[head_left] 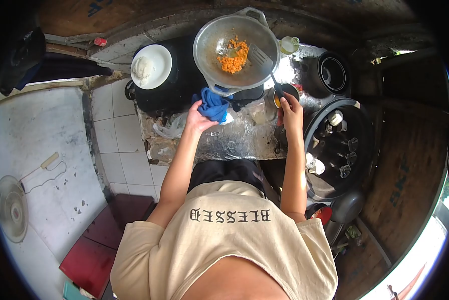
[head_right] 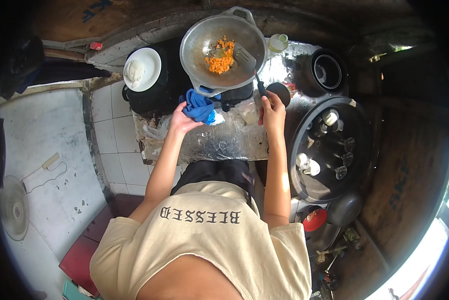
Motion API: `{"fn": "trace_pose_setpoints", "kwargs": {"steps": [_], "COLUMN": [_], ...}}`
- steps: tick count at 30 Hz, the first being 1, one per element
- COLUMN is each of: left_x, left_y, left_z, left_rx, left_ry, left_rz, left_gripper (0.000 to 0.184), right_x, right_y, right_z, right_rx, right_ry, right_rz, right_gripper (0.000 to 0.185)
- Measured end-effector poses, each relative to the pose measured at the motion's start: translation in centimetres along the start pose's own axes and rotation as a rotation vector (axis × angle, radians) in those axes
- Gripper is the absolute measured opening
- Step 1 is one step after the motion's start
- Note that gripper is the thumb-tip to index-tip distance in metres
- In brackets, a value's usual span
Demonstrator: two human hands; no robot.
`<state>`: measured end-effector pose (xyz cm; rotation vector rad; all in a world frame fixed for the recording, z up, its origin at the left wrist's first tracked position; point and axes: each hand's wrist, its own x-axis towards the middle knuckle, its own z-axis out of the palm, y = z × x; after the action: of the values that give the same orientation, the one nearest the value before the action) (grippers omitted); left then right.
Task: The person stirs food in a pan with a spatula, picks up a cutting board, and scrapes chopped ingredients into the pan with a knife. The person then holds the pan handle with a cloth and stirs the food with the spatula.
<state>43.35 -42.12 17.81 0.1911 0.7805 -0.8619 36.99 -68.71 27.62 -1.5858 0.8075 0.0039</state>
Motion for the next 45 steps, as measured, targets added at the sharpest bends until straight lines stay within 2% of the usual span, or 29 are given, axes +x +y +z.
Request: {"fn": "trace_pose_setpoints", "kwargs": {"steps": [4,7,9,10,11,13,14,17,18,21,22,25,27,29,30,31,32,33,34,36,37,38,41,42,43,44,45], "left_x": [0.2,-1.7,-4.0,-5.3,-6.7,-10.9,-12.0,-14.1,-14.4,-15.2,-15.5,-16.0,-15.8,-15.0,-14.6,-14.2,-13.6,-13.0,-12.3,-10.3,-9.8,-9.3,-7.0,-7.1,-7.2,-7.8,-7.6], "left_y": [-1.1,-1.6,-1.9,-1.8,-1.7,-2.3,-2.4,-3.3,-3.6,-4.6,-5.0,-6.2,-6.7,-7.4,-7.7,-7.7,-7.3,-6.7,-5.9,-4.1,-4.2,-4.5,-5.1,-5.8,-6.7,-7.4,-7.2], "left_z": [-0.6,-1.4,-2.0,-2.5,-3.0,-1.5,-1.1,-1.7,-2.2,-3.5,-3.5,-2.8,-2.3,-1.8,-1.3,-0.9,-1.6,-2.5,-3.8,-8.5,-8.8,-9.1,-11.7,-11.0,-9.8,-8.6,-8.4], "left_rx": [-0.038,0.036,0.06,0.083,0.107,0.234,0.229,0.433,0.485,0.602,0.673,0.909,1.096,1.231,1.287,1.344,1.383,1.296,1.208,0.973,1.019,1.066,1.129,1.156,1.184,1.178,1.477], "left_ry": [-0.041,0.118,0.14,0.129,0.118,0.055,-0.008,0.055,0.082,0.128,0.132,0.126,0.094,0.045,-0.004,-0.053,-0.117,-0.078,-0.038,-0.018,0.034,0.086,0.285,0.318,0.349,0.205,0.085], "left_rz": [0.076,0.239,0.319,0.343,0.367,0.422,0.419,0.494,0.511,0.469,0.444,0.313,0.149,0.031,-0.022,-0.075,-0.134,-0.155,-0.173,-0.145,-0.08,-0.017,0.048,0.078,0.109,0.255,0.314], "left_gripper": [0.055,0.054,0.049,0.047,0.045,0.045,0.041,0.038,0.042,0.044,0.045,0.047,0.047,0.049,0.049,0.05,0.058,0.061,0.065,0.074,0.075,0.076,0.078,0.079,0.081,0.079,0.076], "right_x": [-0.3,0.0,2.3,1.9,1.5,3.4,4.0,5.5,5.3,3.1,1.7,-1.7,-3.8,-5.8,-5.3,-4.8,-4.3,-3.9,-3.7,-4.8,-5.1,-4.7,-5.9,-6.2,-6.7,-7.5,-8.0], "right_y": [-0.3,-0.2,2.4,1.4,0.3,1.4,1.7,3.4,3.3,3.0,2.1,2.4,3.6,3.5,6.6,8.5,10.1,11.7,13.5,12.7,12.4,13.9,12.9,12.5,12.1,11.8,11.2], "right_z": [-0.2,-0.4,0.3,1.1,1.6,3.0,3.3,3.7,3.7,4.2,4.4,5.1,6.3,6.9,7.2,7.0,6.5,6.1,5.7,4.1,3.4,2.9,2.0,1.8,1.7,1.7,1.7], "right_rx": [0.001,-0.049,-0.333,-0.473,-0.624,-0.851,-0.91,-0.915,-0.907,-1.105,-1.058,-0.653,-0.372,-0.146,0.052,0.043,0.037,0.032,-0.144,-0.148,-0.15,-0.08,-0.122,-0.406,-0.45,-0.493,-0.536], "right_ry": [0.004,0.004,0.149,0.223,0.215,0.21,0.184,0.161,0.097,0.285,0.279,-0.214,-0.678,-0.924,-1.047,-1.114,-1.18,-1.244,-1.161,-0.951,-0.847,-0.833,-0.757,-0.661,-0.594,-0.529,-0.467], "right_rz": [-0.008,0.03,-0.334,-0.514,-0.353,-0.541,-0.54,-0.679,-0.589,-0.68,-0.702,-0.655,-0.487,-0.477,-0.235,-0.105,0.026,0.157,0.215,0.256,0.275,0.274,-0.007,-0.091,-0.111,-0.133,-0.154], "right_gripper": [0.028,0.029,0.029,0.029,0.031,0.033,0.038,0.04,0.042,0.045,0.047,0.052,0.056,0.059,0.061,0.058,0.055,0.052,0.04,0.035,0.033,0.039,0.048,0.053,0.054,0.054,0.054]}}
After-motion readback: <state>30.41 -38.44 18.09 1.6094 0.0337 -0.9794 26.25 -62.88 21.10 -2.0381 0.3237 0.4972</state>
